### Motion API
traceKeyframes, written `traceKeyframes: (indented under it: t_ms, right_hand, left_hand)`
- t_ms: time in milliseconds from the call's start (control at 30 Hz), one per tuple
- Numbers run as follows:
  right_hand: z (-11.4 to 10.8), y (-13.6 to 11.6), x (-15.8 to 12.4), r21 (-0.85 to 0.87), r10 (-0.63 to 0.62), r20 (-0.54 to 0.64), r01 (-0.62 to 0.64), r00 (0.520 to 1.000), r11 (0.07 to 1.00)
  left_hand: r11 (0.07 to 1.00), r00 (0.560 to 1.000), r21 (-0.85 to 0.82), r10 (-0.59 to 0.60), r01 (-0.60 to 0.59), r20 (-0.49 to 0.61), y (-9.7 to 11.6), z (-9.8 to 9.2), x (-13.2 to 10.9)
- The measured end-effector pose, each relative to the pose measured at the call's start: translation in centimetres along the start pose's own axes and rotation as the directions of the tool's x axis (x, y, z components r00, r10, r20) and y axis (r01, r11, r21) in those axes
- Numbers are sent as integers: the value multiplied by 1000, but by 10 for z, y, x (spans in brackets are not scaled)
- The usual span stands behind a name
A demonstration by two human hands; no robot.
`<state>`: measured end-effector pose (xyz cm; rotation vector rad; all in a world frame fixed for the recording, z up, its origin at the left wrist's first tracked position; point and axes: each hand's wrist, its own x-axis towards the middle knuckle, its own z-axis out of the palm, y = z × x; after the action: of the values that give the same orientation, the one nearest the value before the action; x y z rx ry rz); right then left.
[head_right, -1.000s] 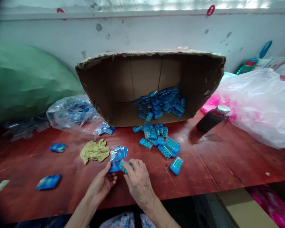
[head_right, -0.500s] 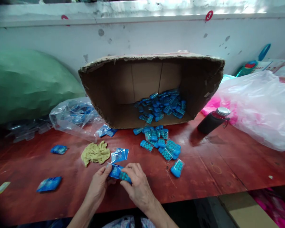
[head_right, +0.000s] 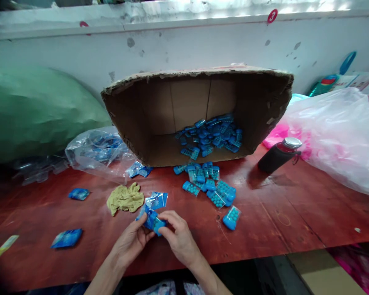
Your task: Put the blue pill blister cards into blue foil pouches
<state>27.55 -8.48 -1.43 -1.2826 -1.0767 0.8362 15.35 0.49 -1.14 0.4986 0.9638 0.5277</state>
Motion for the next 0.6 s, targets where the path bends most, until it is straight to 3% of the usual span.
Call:
traceKeyframes:
  t_ms: [100,200,333,600]
  right_hand:
    - [-2,6,1,318,147,7,-142,989,937]
    - [1,13,2,495,231,20,-211,973,843]
    - [1,11,4,488,250,8,-222,968,844]
    - [-9,-1,9,381,177,117,-208,977,901]
  left_hand:
    - [999,997,-34,-14,16,76,0,2,-1]
    - [999,988,-13,-30,33,149,-1,7,-4]
    - [998,978,6,-57,57,200,-1,9,-8]
    - [996,967,-18,-83,90,242,-5,9,-10]
